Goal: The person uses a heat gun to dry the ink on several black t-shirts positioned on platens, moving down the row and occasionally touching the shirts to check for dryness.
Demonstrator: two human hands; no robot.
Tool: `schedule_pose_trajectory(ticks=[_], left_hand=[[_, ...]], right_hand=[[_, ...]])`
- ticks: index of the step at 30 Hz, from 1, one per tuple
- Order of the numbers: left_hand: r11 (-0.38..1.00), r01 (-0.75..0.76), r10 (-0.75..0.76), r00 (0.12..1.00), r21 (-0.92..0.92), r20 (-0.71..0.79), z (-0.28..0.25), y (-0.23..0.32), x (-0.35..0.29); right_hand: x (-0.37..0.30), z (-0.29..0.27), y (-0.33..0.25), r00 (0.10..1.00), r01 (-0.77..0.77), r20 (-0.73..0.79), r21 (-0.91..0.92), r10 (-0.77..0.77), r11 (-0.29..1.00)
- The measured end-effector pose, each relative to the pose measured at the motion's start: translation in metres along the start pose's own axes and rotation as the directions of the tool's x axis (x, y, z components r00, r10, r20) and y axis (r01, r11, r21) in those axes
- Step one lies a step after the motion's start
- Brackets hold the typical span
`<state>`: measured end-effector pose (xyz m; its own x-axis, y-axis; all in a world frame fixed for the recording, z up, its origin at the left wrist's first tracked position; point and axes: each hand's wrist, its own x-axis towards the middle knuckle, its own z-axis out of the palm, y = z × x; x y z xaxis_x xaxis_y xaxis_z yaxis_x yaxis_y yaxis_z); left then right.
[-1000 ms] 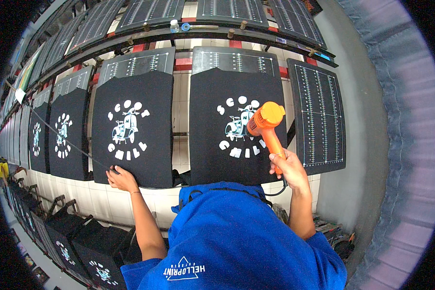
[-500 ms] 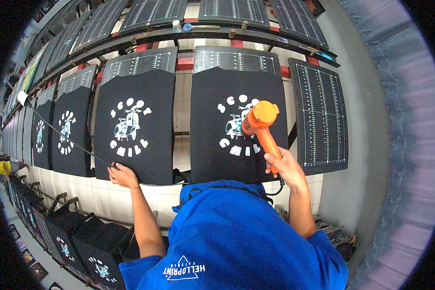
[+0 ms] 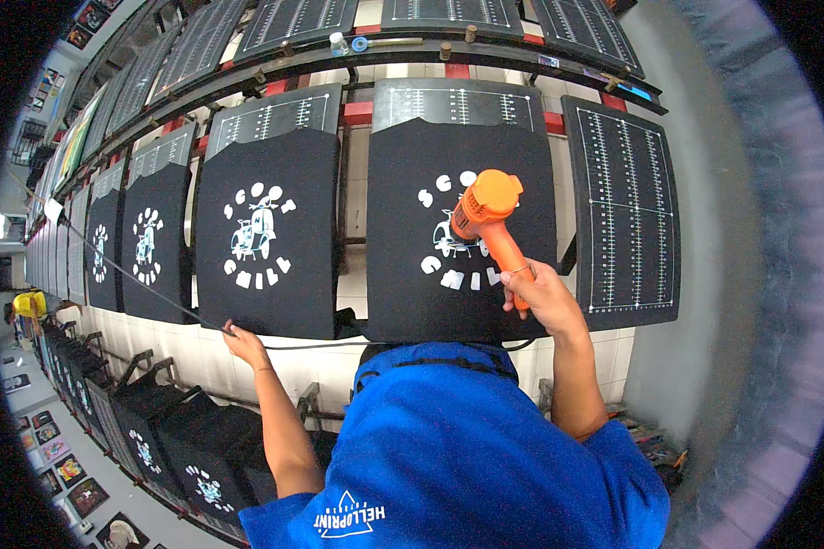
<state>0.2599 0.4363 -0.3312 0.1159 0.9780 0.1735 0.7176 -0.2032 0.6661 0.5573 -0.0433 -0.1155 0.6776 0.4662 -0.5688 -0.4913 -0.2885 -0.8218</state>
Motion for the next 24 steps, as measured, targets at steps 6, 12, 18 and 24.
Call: schedule_pose_trajectory(ticks=[6,12,18,24], left_hand=[[0.996,0.008,-0.010,1.000,0.084,0.022,-0.040,-0.034,0.005],[0.993,0.045,-0.049,0.998,0.110,0.042,-0.054,-0.066,0.033],[0.998,0.012,-0.012,1.000,0.064,0.008,-0.026,-0.069,0.078],[0.977,-0.175,0.181,0.983,0.121,-0.036,0.007,-0.076,0.113]], right_hand=[[0.008,0.000,-0.001,1.000,-0.002,-0.004,0.049,0.003,0.999],[0.019,0.017,-0.003,0.998,0.017,-0.068,0.040,-0.014,0.999],[0.020,0.050,-0.005,0.975,0.053,-0.218,0.046,-0.042,0.998],[0.020,0.083,-0.010,0.948,0.040,-0.316,0.038,-0.026,0.998]])
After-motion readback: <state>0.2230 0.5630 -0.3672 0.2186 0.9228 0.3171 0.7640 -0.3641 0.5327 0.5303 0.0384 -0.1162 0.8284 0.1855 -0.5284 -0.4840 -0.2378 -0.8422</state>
